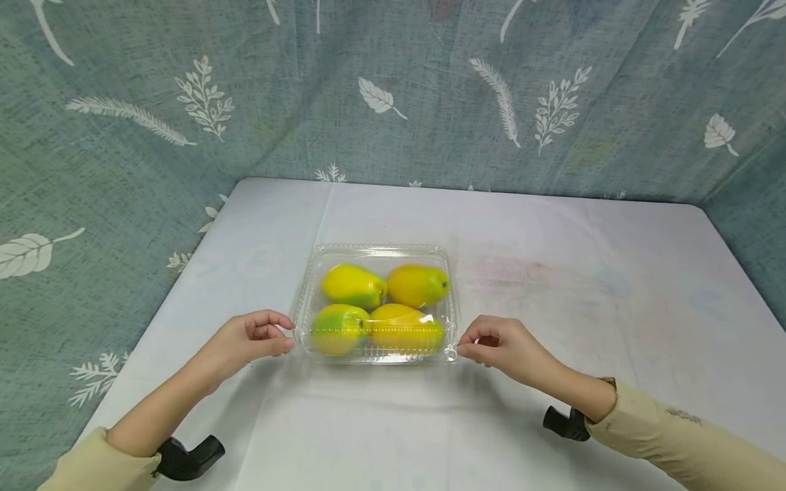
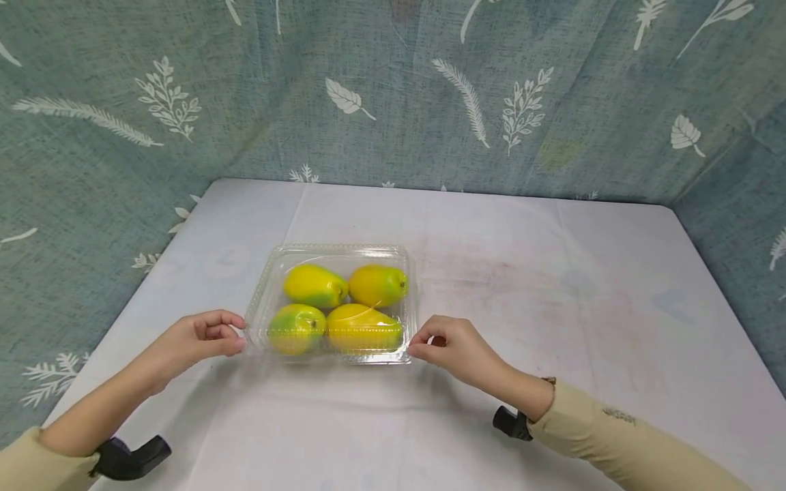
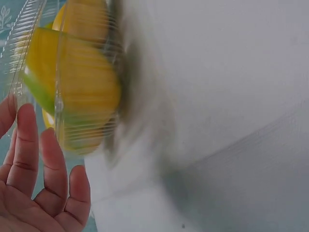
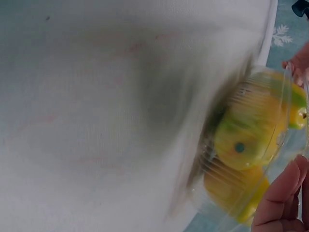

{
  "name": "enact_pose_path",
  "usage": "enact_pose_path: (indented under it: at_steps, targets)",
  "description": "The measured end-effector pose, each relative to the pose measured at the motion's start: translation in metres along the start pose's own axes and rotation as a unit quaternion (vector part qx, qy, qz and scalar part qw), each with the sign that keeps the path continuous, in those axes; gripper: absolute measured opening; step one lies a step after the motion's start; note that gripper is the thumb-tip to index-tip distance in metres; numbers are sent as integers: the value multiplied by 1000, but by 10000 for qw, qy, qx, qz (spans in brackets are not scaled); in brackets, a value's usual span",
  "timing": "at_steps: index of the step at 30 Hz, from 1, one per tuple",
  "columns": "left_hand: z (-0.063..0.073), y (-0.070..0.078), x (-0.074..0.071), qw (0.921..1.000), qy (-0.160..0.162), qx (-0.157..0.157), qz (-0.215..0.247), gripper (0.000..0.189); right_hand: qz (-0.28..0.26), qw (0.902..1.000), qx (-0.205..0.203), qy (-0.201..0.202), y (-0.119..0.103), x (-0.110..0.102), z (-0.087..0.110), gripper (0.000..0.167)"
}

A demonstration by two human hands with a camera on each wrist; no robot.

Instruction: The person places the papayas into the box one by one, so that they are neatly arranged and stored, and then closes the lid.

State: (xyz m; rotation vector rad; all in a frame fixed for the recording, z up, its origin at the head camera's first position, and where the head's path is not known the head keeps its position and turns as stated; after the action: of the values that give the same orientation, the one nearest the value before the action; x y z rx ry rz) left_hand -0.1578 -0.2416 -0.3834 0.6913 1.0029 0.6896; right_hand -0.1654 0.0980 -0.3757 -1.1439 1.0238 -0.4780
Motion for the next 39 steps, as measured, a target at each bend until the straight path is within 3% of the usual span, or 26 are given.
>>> enact_pose_path:
  at_steps: [5, 11, 18, 22, 25, 27, 32, 36, 39]
  targets:
    - [-1, -8, 5, 9994, 145, -41, 298, 44, -398, 9963, 761, 93, 12, 2, -1, 20]
    - [-1, -12, 10, 9975, 212, 66, 664, 40, -1048, 9808, 1630, 196, 29, 6, -1, 22]
    - [1, -13, 12, 9940, 390, 207, 1004, 35, -1740, 9667, 1867, 165, 40, 15, -3, 23]
    - [0, -19, 15, 9949, 469, -269, 850, 41, -1968, 9584, 2065, 65, 46, 19, -3, 29]
    - [-2, -24, 23, 9949, 104, -671, 752, 43, -2114, 9529, 2171, -120, 49, 22, -2, 31]
    - [-3, -26, 30, 9935, -267, -744, 816, 43, -2279, 9484, 2178, -325, 49, 26, -3, 31]
    - [-3, -22, 41, 9891, -937, -344, 1081, 45, -3004, 9265, 2054, -957, 49, 37, -3, 29]
    - [-2, -20, 43, 9877, -1085, -101, 1120, 43, -3479, 9082, 1996, -1198, 48, 42, -3, 32]
    - [-2, -21, 44, 9869, -1146, -80, 1134, 43, -3626, 9028, 1948, -1247, 47, 44, -3, 33]
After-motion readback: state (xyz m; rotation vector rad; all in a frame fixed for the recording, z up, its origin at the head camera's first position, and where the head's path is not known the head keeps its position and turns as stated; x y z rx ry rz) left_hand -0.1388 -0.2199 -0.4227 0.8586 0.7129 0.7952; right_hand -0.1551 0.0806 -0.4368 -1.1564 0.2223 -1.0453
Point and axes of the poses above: each hand's wrist, its own z-axis away from the middle knuckle, its own x-axis out of the palm, y = z × x, the point moved 7 cm from there along -z, towards the middle knuckle, and after that the axes turned 4 degrees about -z, right-handed, at the moved point
